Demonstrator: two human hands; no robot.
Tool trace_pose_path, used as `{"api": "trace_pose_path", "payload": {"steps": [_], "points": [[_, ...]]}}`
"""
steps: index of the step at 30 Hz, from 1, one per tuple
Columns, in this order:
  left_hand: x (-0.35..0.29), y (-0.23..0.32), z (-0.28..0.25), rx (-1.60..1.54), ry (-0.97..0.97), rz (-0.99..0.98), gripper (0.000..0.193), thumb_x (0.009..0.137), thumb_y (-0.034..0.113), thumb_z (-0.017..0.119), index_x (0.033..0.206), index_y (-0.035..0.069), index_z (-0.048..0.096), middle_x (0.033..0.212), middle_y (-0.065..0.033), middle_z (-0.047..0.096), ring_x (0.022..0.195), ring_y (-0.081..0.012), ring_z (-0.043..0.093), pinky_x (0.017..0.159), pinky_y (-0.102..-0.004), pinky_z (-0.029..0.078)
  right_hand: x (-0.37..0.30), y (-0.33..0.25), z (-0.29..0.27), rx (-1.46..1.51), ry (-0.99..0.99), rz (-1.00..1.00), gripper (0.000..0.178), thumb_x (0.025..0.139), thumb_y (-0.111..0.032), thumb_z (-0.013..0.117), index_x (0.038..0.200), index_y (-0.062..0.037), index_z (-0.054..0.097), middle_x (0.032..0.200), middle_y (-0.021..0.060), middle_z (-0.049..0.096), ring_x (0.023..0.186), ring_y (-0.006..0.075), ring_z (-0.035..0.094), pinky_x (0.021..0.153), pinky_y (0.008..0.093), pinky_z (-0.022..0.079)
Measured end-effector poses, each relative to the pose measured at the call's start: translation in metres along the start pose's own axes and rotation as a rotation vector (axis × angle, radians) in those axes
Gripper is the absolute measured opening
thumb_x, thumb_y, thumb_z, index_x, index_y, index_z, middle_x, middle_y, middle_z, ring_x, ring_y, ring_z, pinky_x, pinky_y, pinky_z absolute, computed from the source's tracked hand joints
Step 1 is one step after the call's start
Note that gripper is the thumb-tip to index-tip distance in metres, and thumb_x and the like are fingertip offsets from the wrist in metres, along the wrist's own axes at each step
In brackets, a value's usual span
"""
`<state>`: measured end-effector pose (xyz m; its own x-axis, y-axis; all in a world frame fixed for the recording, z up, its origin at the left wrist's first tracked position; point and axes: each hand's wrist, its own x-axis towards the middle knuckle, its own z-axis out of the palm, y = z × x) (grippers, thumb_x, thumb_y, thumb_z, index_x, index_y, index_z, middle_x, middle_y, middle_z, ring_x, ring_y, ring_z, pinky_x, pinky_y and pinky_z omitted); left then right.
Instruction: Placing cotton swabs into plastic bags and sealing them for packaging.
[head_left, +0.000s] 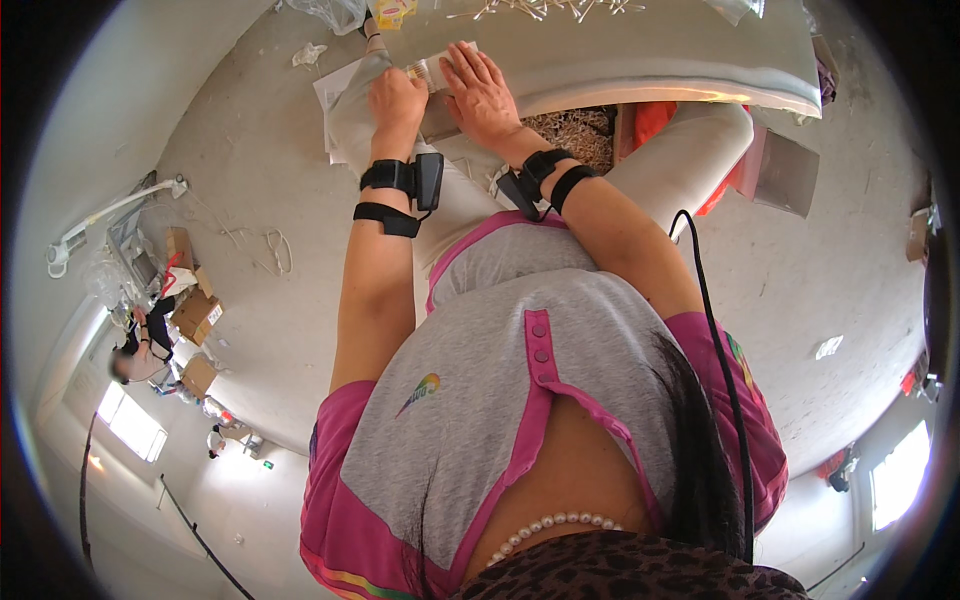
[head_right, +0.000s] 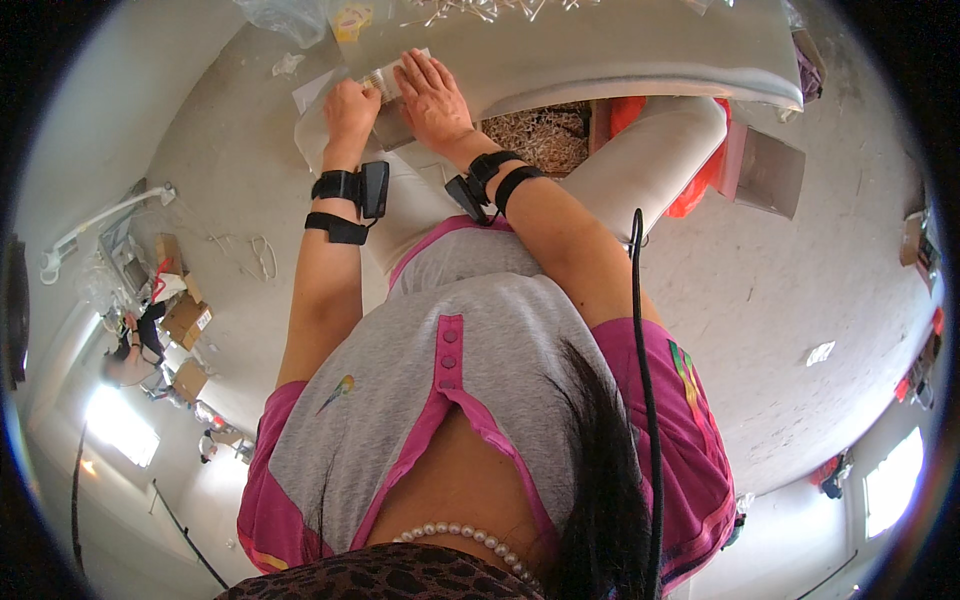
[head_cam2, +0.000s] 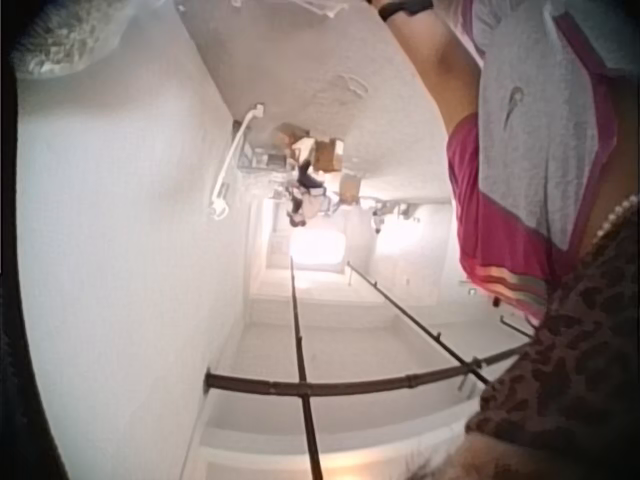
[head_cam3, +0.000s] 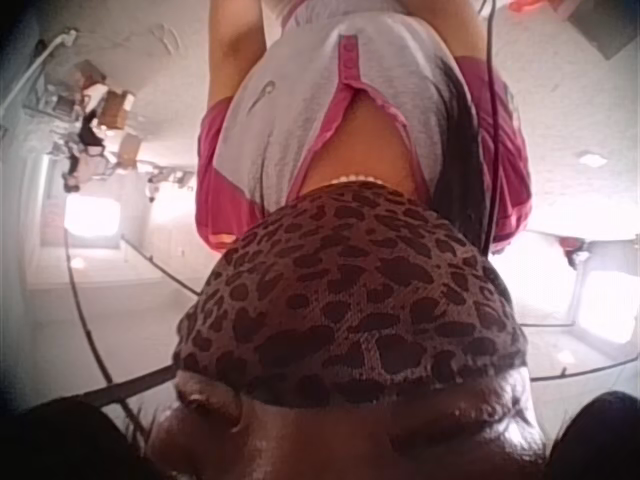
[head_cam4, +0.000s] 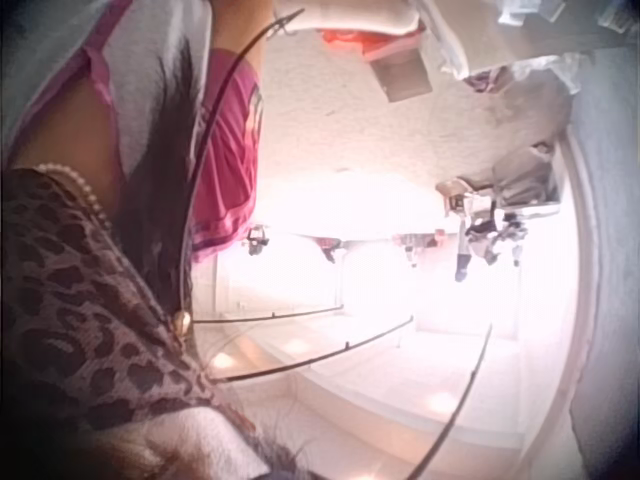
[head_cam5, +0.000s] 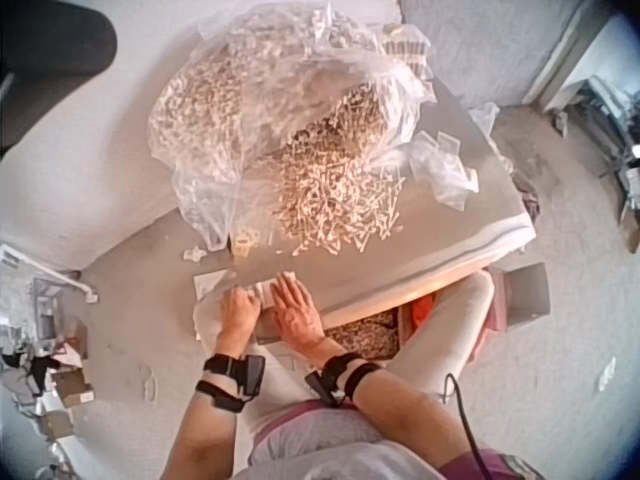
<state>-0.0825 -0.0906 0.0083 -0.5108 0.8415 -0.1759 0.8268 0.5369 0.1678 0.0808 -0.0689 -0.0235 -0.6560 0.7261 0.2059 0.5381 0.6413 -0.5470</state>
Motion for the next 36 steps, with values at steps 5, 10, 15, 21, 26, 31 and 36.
{"api": "trace_pose_path", "payload": {"steps": [5,10,15,21,26,31,36], "points": [[-0.004,-0.009,0.001,-0.111,0.002,0.064,0.025,0.08,0.024,0.068,0.084,-0.001,0.07,0.085,-0.023,0.07,0.084,-0.0398,0.069,0.078,-0.0462,0.054,0.005,-0.009,-0.003,-0.261,-0.16,-0.006,0.071,0.095,-0.043,0.057,0.151,-0.005,0.037,0.161,0.0101,0.029,0.153,0.023,0.018,0.124,0.0507,0.009],[-0.006,-0.017,-0.001,-0.198,-0.006,0.071,0.024,0.082,0.025,0.068,0.086,0.001,0.068,0.084,-0.0193,0.071,0.083,-0.0377,0.068,0.077,-0.0452,0.053,0.012,-0.012,-0.003,-0.358,-0.219,-0.026,0.081,0.095,-0.058,0.049,0.155,-0.0058,0.031,0.163,0.0063,0.026,0.153,0.0198,0.014,0.124,0.0537,0.003],[-0.005,-0.017,0.002,-0.144,-0.002,0.07,0.023,0.084,0.024,0.066,0.087,0.001,0.067,0.087,-0.0182,0.071,0.084,-0.0378,0.068,0.077,-0.0456,0.053,0.014,-0.017,0.004,-0.389,-0.232,-0.024,0.086,0.093,-0.063,0.047,0.155,-0.0057,0.03,0.163,0.005,0.026,0.153,0.0197,0.014,0.124,0.0536,0.002],[-0.006,-0.017,0.002,-0.164,-0.025,0.075,0.024,0.084,0.025,0.066,0.089,0.002,0.066,0.088,-0.0188,0.071,0.085,-0.0385,0.068,0.077,-0.0461,0.053,0.015,-0.024,0.01,-0.423,-0.265,-0.033,0.089,0.09,-0.065,0.05,0.154,-0.0056,0.033,0.163,0.0055,0.026,0.154,0.0203,0.013,0.123,0.0544,0.001],[-0.006,-0.012,-0.001,-0.147,-0.041,0.072,0.025,0.084,0.026,0.065,0.09,0.001,0.066,0.089,-0.0197,0.071,0.087,-0.0399,0.068,0.079,-0.048,0.053,0.017,-0.034,0.017,-0.446,-0.26,-0.038,0.086,0.088,-0.062,0.052,0.153,-0.0078,0.036,0.163,0.0073,0.026,0.154,0.0247,0.012,0.123,0.056,0.001],[-0.007,-0.003,-0.003,-0.102,-0.027,0.079,0.025,0.083,0.024,0.063,0.089,0.0,0.066,0.091,-0.0215,0.071,0.088,-0.0409,0.068,0.081,-0.0493,0.053,0.021,-0.038,0.025,-0.393,-0.223,-0.037,0.079,0.09,-0.055,0.053,0.152,-0.0085,0.037,0.163,0.0097,0.026,0.154,0.0262,0.011,0.123,0.0567,0.001],[-0.008,-0.003,-0.006,-0.09,-0.003,0.104,0.024,0.082,0.021,0.062,0.089,-0.001,0.066,0.092,-0.0231,0.07,0.089,-0.0415,0.068,0.081,-0.05,0.054,0.021,-0.04,0.019,-0.413,-0.202,-0.043,0.076,0.091,-0.051,0.052,0.151,-0.0063,0.038,0.162,0.0104,0.028,0.154,0.0255,0.013,0.123,0.0544,0.003]]}}
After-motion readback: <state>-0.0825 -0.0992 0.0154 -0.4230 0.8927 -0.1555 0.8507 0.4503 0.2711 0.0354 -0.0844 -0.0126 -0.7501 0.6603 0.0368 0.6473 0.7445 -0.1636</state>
